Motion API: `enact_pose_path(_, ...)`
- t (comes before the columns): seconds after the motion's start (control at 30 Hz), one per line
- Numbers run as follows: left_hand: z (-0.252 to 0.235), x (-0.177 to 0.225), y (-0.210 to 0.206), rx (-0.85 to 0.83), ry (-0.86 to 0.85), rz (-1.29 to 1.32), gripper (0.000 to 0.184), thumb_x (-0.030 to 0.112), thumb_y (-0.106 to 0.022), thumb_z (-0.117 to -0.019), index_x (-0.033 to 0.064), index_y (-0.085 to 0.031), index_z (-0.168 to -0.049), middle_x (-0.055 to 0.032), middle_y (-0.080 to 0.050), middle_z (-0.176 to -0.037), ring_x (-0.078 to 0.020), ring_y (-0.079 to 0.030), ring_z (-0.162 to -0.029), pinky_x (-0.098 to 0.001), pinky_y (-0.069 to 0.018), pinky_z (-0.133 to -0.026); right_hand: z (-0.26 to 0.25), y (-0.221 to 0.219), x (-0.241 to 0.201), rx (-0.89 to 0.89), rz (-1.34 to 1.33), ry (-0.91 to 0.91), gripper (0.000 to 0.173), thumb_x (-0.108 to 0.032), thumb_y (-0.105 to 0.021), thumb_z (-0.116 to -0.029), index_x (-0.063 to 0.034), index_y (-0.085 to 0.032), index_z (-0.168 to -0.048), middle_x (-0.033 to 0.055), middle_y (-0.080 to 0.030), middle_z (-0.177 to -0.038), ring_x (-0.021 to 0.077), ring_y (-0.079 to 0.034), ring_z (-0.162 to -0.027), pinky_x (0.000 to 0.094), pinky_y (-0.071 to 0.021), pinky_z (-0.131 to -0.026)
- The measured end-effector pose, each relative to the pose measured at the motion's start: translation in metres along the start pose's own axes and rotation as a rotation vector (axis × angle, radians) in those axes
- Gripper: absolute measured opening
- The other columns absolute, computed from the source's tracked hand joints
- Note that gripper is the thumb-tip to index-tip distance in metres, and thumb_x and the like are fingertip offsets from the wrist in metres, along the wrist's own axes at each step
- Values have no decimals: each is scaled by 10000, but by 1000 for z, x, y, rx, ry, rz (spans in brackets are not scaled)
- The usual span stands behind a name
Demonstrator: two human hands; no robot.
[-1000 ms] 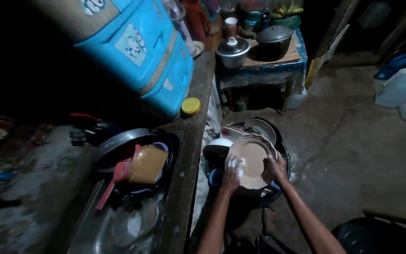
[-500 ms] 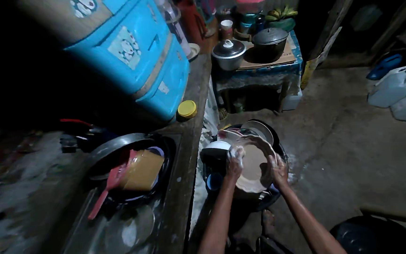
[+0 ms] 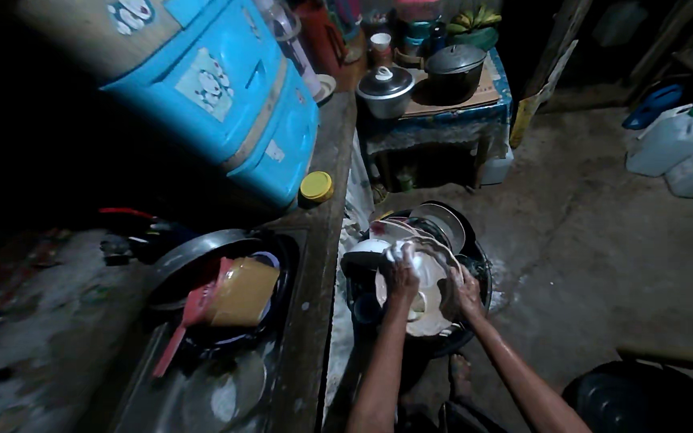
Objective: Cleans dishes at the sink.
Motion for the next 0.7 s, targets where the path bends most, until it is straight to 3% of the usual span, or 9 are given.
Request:
enact_pose_path(0.03,5,17,-5,-48,-61,58,549,243,-591,-978,-10,-518,-1460,-299,-466,-1503,-460,-419,-1418,-590,-320,-1170,-1,-4,5,16,-2,-11,367,-168,-464,-1081,95,-601,-1296,228,-687,-1102,227,-668,-981,410,-532,-929)
enact_pose_path(0.13,25,51,-26,-360,-271,303,624,335,-622,-990,-1,-480,-1496,-239,-409,-1578,-381,-325,-1503,-515,-222,-1254,-13,-3,27,70,-28,-103,413,-204,-430,-1098,79,-566,-1365,274,-628,-1283,326,-619,-1187,485,-469,-1059)
enact_pose_path(0.17,28,53,-30,-456,-312,319,611,330,-638,-980,42,-494,-1500,-196,-409,-1593,-350,-313,-1516,-500,-219,-1259,-16,-2,33,86,-36,-122,418,-218,-424,-1103,75,-561,-1367,271,-620,-1293,332,-614,-1192,490,-472,-1055)
enact_pose_path(0.23,27,51,-26,-527,-341,261,540,188,-679,-933,83,-565,-1451,-167,-509,-1521,-324,-427,-1451,-475,-324,-1216,-15,0,37,94,-39,-124,417,-223,-424,-1107,86,-578,-1341,267,-642,-1258,313,-628,-1168,471,-477,-1052)
enact_pose_path(0.33,11,32,-25,-430,-300,164,430,150,-672,-948,41,-629,-1362,-212,-633,-1349,-357,-603,-1264,-480,-455,-1108,-7,-9,37,50,-15,-107,396,-205,-440,-1098,93,-594,-1307,262,-677,-1102,300,-658,-1013,475,-512,-959)
enact_pose_path(0.47,-6,-1,0,-276,-52,487,394,133,-619,-980,-16,-611,-1345,-211,-632,-1346,-290,-615,-1252,-446,-466,-1104,-6,-14,43,24,-66,-110,380,-218,-441,-1095,61,-585,-1310,172,-666,-916,210,-630,-801,424,-545,-798)
enact_pose_path(0.53,4,-14,25,-179,2,617,375,86,-599,-945,-68,-620,-1286,-228,-638,-1306,-276,-627,-1201,-427,-481,-1063,-5,-12,39,35,-80,-126,370,-223,-426,-1100,52,-582,-1292,121,-623,-831,163,-584,-706,378,-533,-711)
enact_pose_path(0.6,30,-17,31,-220,-27,453,414,118,-629,-934,-60,-616,-1307,-240,-610,-1351,-332,-578,-1273,-470,-435,-1115,-6,-7,37,67,-88,-139,375,-222,-421,-1104,57,-591,-1288,124,-623,-837,161,-580,-713,369,-529,-719)
enact_pose_path(0.7,70,-16,1,-242,-186,108,598,362,-689,-923,27,-594,-1409,-236,-469,-1536,-453,-341,-1478,-593,-242,-1225,-7,-2,30,107,-77,-132,383,-207,-427,-1104,89,-598,-1278,191,-659,-948,210,-624,-840,399,-530,-834)
Point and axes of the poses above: each hand's wrist, its own z-axis away from the middle knuckle, its own y-axis out of the back of the hand, x = y × z, the point moved 9 cm from there along -z, towards the middle knuckle
